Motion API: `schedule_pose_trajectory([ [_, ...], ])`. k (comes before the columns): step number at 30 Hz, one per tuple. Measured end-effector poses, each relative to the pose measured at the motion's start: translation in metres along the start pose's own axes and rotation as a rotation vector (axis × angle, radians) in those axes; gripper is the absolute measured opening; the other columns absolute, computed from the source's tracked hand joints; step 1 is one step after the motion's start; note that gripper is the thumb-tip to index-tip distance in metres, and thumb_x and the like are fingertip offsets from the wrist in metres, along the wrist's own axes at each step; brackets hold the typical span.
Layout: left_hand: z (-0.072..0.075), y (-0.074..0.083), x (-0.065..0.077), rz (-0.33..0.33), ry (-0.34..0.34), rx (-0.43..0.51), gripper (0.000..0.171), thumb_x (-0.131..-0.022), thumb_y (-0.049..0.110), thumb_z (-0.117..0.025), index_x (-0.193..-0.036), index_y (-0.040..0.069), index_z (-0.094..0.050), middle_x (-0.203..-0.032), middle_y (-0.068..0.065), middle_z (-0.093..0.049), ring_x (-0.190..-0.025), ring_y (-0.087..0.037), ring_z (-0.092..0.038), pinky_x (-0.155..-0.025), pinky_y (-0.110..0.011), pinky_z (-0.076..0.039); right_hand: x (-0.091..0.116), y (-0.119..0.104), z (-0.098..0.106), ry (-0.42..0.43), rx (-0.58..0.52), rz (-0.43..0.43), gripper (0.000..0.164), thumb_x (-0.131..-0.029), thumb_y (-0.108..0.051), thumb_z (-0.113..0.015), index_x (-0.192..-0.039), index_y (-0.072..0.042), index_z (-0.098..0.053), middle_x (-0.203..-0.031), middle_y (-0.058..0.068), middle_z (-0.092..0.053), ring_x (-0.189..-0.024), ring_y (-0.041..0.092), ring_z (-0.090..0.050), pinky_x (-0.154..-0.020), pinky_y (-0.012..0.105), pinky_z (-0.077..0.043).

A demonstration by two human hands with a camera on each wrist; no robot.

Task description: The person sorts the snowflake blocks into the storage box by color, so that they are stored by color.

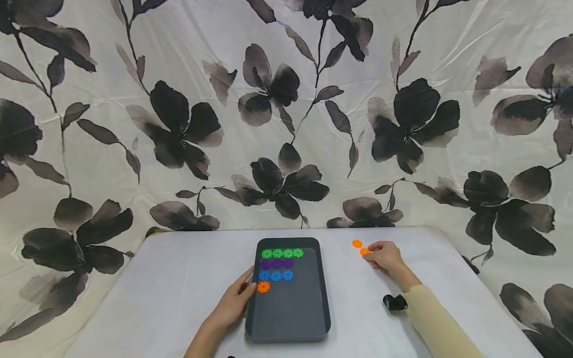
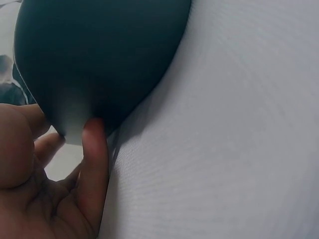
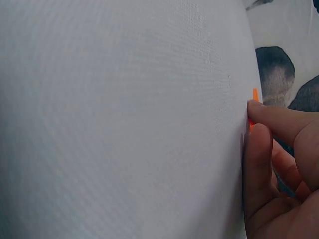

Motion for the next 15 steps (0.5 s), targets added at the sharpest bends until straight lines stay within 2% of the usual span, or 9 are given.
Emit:
schedule_pose_trajectory([
  [6,0.0005,0.0015,0.0018,0.005,-0.007,0.002,0.053,-0.103,0.027,-0.05,-0.152,0.019,-0.034,-0.099,-0.012,-0.052,-0.067,-0.02,-0.046,-0.049,-0.03,-0.047,0.0061,-0.0036,-0.0021,0.008,-0.013,0.008,0.036,-0.077,-0.006,-0.081,-0.106,0.0,-0.06,-0.088,0.012,-0.062,-0.054,0.013,-0.055,-0.051,0.023,-0.049],
  [9,0.0009,0.0018,0.0018,0.002,-0.01,-0.001,0.053,-0.103,0.028,-0.05,-0.153,0.019,-0.034,-0.1,-0.012,-0.052,-0.064,-0.019,-0.046,-0.049,-0.031,-0.047,0.0061,-0.0048,-0.0029,0.007,-0.031,0.009,0.035,-0.079,-0.007,-0.078,-0.109,0.0,-0.061,-0.086,0.012,-0.062,-0.055,0.014,-0.055,-0.052,0.024,-0.05],
  [12,0.0,0.0016,0.0021,-0.003,-0.008,0.009,0.052,-0.103,0.027,-0.051,-0.152,0.02,-0.035,-0.101,-0.013,-0.052,-0.064,-0.02,-0.045,-0.049,-0.031,-0.047,0.0057,-0.0029,-0.0031,0.001,-0.088,0.009,0.034,-0.083,-0.009,-0.074,-0.113,0.001,-0.061,-0.087,0.013,-0.063,-0.057,0.014,-0.059,-0.055,0.025,-0.053],
  [15,0.0,0.0022,0.0025,-0.006,-0.007,0.012,0.052,-0.103,0.026,-0.051,-0.152,0.021,-0.035,-0.103,-0.013,-0.052,-0.068,-0.021,-0.044,-0.05,-0.032,-0.047,0.0055,-0.0008,-0.0047,-0.017,-0.2,-0.005,0.035,-0.088,-0.009,-0.07,-0.119,0.003,-0.059,-0.092,0.016,-0.065,-0.061,0.014,-0.063,-0.06,0.026,-0.055],
])
Point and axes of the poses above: each hand's wrist, its own x-axis away from the middle knuckle, its own z-axis out of the back of the hand, y = z × x, the point moved 4 cm from there along -x, towards the middle knuckle
